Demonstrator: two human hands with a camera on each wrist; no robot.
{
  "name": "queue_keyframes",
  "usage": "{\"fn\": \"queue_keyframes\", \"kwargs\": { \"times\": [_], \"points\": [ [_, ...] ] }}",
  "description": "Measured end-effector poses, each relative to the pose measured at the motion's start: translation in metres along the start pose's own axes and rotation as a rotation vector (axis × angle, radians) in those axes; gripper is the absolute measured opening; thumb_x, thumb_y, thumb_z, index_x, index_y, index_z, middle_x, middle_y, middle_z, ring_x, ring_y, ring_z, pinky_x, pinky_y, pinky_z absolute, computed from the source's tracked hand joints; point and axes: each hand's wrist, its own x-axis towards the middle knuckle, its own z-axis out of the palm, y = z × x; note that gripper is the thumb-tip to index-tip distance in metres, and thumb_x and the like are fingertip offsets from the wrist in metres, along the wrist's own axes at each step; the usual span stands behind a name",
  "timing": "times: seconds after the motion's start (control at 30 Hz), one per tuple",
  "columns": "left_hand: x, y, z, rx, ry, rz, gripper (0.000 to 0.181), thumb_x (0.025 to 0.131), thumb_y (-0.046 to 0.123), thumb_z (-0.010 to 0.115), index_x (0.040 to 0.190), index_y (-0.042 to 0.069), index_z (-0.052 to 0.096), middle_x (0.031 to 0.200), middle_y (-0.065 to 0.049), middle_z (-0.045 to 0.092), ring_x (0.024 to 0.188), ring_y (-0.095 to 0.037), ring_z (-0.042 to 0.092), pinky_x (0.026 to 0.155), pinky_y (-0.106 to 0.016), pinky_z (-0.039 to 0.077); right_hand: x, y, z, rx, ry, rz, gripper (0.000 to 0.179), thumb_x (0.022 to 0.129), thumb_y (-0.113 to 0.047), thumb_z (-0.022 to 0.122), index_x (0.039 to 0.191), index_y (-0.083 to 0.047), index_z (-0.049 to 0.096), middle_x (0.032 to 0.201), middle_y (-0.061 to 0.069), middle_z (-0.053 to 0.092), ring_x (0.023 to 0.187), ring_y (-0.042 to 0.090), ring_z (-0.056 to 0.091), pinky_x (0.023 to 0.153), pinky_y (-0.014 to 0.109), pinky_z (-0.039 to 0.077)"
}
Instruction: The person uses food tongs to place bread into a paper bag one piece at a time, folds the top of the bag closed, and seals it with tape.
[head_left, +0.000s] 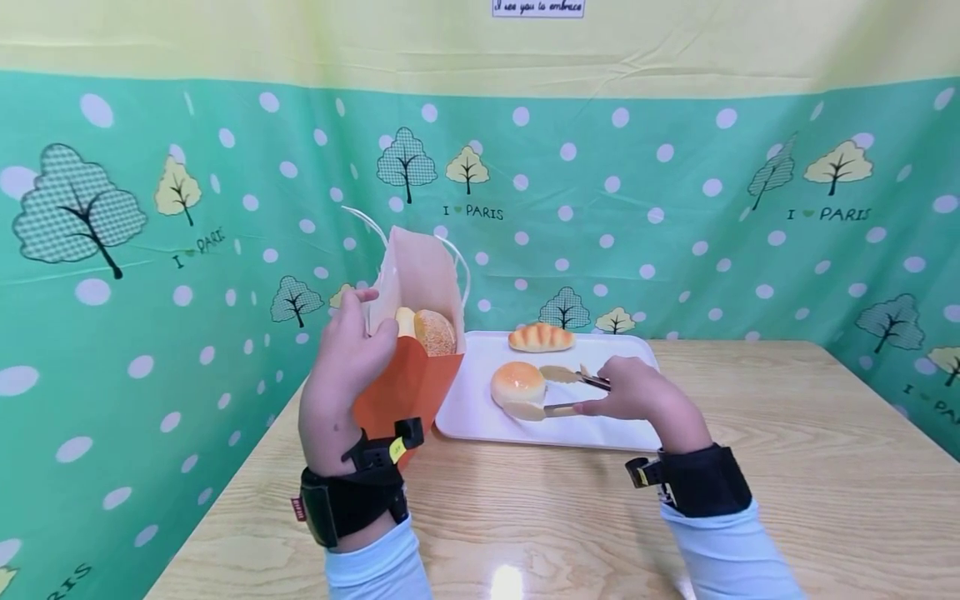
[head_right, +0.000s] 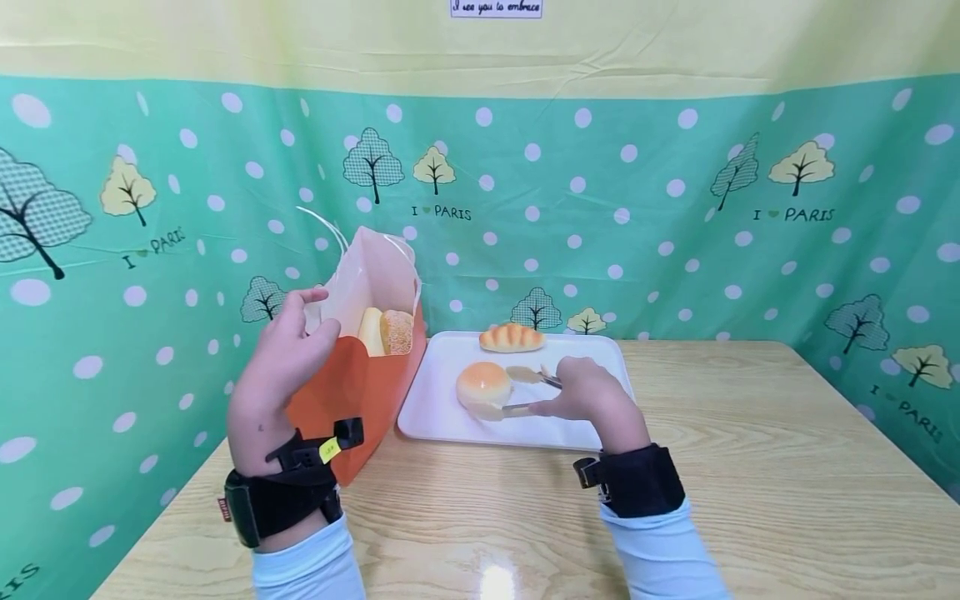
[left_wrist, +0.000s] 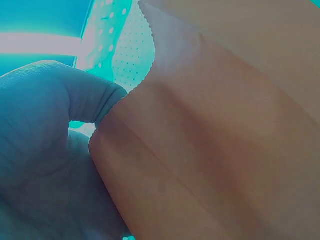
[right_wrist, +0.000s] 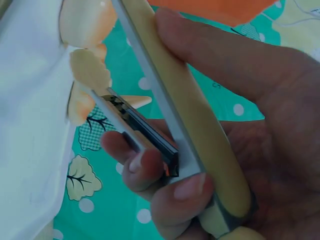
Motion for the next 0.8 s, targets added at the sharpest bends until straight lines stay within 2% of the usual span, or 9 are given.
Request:
{"fn": "queue_keyframes", "kwargs": {
  "times": [0.07,0.13,0.23,0.33,0.43,0.57,0.67,0.73,0.8],
  "points": [
    [0.0,0.0,0.0,0.005,0.002,0.003,0.056,0.091,0.019,0.036,0.142,0.004,0.021,0.158,-0.016,0.01,0.119,-0.036,0.034,0.085,-0.05,0.04,0.002,-0.001,0.003,0.0,0.015,0.017,0.041,0.066,-0.045,0.076,0.067,-0.008,0.058,0.057,-0.003,0.036,0.053,0.015,0.039,0.05,0.027,0.031],
    [0.0,0.0,0.001,0.01,0.004,0.002,0.056,0.091,0.019,0.036,0.142,0.004,0.021,0.154,-0.02,0.019,0.109,-0.036,0.039,0.08,-0.047,0.039,0.004,-0.002,0.006,-0.012,0.041,0.039,0.044,0.062,-0.048,0.078,0.067,-0.009,0.058,0.058,-0.002,0.038,0.053,0.015,0.04,0.05,0.028,0.031],
    [0.001,0.0,0.002,0.013,0.006,0.002,0.055,0.09,0.019,0.037,0.142,0.005,0.022,0.145,-0.024,0.031,0.103,-0.035,0.041,0.077,-0.046,0.039,0.004,-0.003,0.008,-0.037,0.102,0.064,0.05,0.057,-0.052,0.079,0.059,-0.012,0.05,0.057,-0.003,0.034,0.053,0.015,0.037,0.049,0.028,0.028],
    [0.001,0.0,0.002,0.013,0.005,0.0,0.055,0.09,0.019,0.037,0.141,0.005,0.022,0.131,-0.025,0.04,0.106,-0.035,0.04,0.078,-0.046,0.039,0.003,-0.004,0.007,-0.065,0.148,0.077,0.054,0.056,-0.055,0.078,0.054,-0.015,0.042,0.056,-0.003,0.032,0.053,0.015,0.036,0.047,0.028,0.026],
    [0.0,0.001,0.002,0.013,0.001,0.003,0.055,0.09,0.019,0.036,0.142,0.005,0.022,0.134,-0.026,0.038,0.108,-0.036,0.039,0.079,-0.047,0.039,0.002,-0.006,0.006,-0.056,0.159,0.093,0.059,0.058,-0.058,0.076,0.051,-0.017,0.034,0.053,-0.005,0.028,0.051,0.014,0.032,0.046,0.028,0.022],
    [0.0,0.001,0.002,0.011,-0.003,0.016,0.061,0.09,0.019,0.037,0.145,0.004,0.016,0.15,-0.023,0.025,0.112,-0.037,0.037,0.08,-0.047,0.04,0.001,-0.007,0.002,-0.015,0.189,0.095,0.06,0.061,-0.059,0.073,0.049,-0.018,0.031,0.052,-0.006,0.026,0.048,0.013,0.03,0.045,0.027,0.021],
    [0.0,0.0,0.002,0.007,-0.002,0.021,0.065,0.09,0.019,0.038,0.147,0.004,0.012,0.145,-0.024,0.03,0.109,-0.036,0.038,0.078,-0.045,0.042,-0.002,-0.009,-0.004,0.01,0.255,0.09,0.055,0.064,-0.06,0.07,0.051,-0.016,0.04,0.053,-0.005,0.032,0.049,0.015,0.037,0.044,0.028,0.026],
    [0.0,-0.001,0.002,0.004,0.003,0.025,0.067,0.089,0.02,0.039,0.147,0.004,0.01,0.14,-0.026,0.034,0.107,-0.036,0.04,0.078,-0.045,0.043,-0.005,-0.012,-0.009,0.017,0.318,0.092,0.05,0.066,-0.062,0.068,0.059,-0.015,0.053,0.055,-0.002,0.036,0.051,0.017,0.04,0.043,0.03,0.028],
    [0.0,-0.001,0.002,0.005,0.009,0.032,0.068,0.089,0.02,0.041,0.147,0.002,0.01,0.143,-0.025,0.031,0.108,-0.036,0.04,0.079,-0.046,0.044,-0.009,-0.016,-0.015,0.032,0.384,0.097,0.049,0.068,-0.063,0.066,0.07,-0.014,0.061,0.058,0.0,0.037,0.053,0.02,0.042,0.043,0.031,0.029]
  ]
}}
